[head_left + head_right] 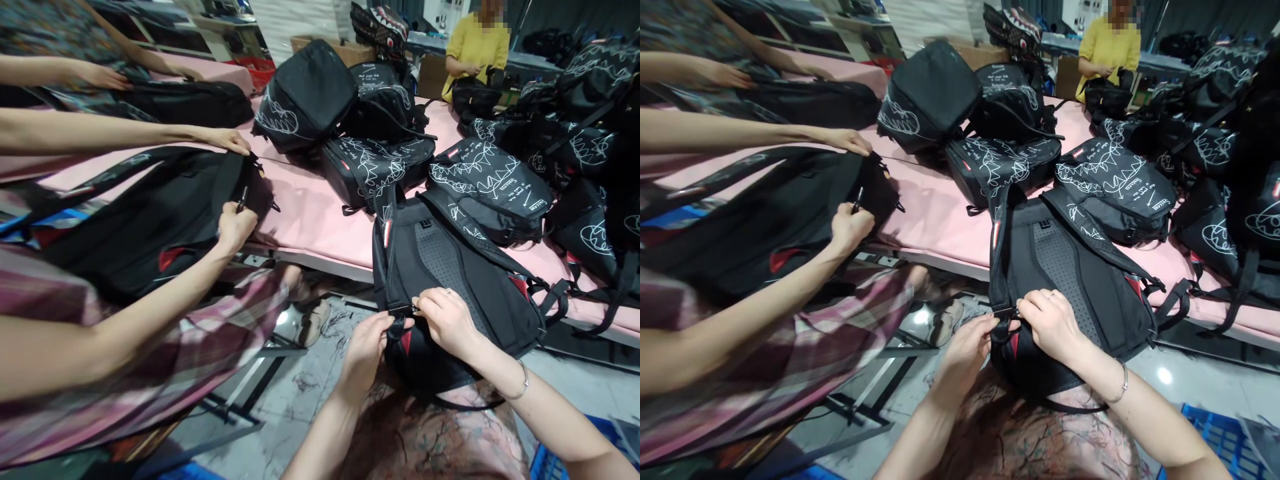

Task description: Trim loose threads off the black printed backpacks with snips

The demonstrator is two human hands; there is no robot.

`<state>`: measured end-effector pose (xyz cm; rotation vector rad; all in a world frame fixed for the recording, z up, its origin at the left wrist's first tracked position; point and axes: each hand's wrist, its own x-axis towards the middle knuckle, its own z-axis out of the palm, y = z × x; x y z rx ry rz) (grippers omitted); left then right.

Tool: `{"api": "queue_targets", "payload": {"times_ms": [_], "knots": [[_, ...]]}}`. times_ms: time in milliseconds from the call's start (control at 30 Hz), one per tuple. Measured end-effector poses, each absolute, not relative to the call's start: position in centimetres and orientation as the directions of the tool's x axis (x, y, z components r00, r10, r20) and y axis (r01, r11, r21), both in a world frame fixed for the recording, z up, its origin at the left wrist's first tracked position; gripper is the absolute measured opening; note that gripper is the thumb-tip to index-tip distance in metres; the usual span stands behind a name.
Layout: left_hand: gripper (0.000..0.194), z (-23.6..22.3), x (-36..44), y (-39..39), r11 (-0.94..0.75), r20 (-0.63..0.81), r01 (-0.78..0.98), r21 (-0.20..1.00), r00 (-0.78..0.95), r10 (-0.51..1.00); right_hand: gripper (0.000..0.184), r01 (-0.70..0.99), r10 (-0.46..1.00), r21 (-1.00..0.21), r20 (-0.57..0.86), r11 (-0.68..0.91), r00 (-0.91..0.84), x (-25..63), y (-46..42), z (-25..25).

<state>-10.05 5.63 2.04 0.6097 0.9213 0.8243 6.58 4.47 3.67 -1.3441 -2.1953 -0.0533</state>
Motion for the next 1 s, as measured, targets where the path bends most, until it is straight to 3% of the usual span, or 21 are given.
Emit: {"api": "queue_targets", "payload": {"times_ms": [133, 233, 367, 567, 733, 933, 1000], "knots": [[0.007, 2.6, -10.1, 5.8, 0.553, -0.437, -0.391, 0.736, 0.35, 0.829, 0.014, 0.761, 0.839, -0.434, 0.477, 0.483, -0.261, 7.1, 4.2, 3.4], [0.005, 2.7, -10.2, 5.9, 0.545, -0.438, -0.416, 0.728, 0.329, 0.837, 0.012, 0.738, 0.849, -0.475, 0.463, 0.48, -0.254, 7.7, 4.3, 3.5], [0.006, 2.4, -10.1, 5.9, 0.538, -0.433, -0.417, 0.733, 0.323, 0.841, 0.014, 0.744, 0.838, -0.432, 0.448, 0.509, -0.313, 8.0, 4.7, 3.9], [0.007, 1.9, -10.2, 5.8, 0.553, -0.432, -0.386, 0.739, 0.359, 0.828, 0.014, 0.816, 0.81, -0.238, 0.432, 0.526, -0.396, 7.7, 4.9, 4.4], [0.009, 1.8, -10.2, 5.8, 0.548, -0.42, -0.42, 0.723, 0.363, 0.832, 0.015, 0.78, 0.806, -0.349, 0.502, 0.52, -0.313, 7.9, 4.7, 3.9], [0.008, 2.1, -10.1, 5.8, 0.552, -0.433, -0.407, 0.728, 0.351, 0.83, 0.018, 0.823, 0.823, -0.279, 0.454, 0.494, -0.34, 7.7, 4.6, 3.8], [0.008, 2.3, -10.2, 5.7, 0.552, -0.436, -0.415, 0.723, 0.346, 0.831, 0.017, 0.802, 0.835, -0.357, 0.466, 0.48, -0.292, 7.5, 4.6, 4.0]]}}
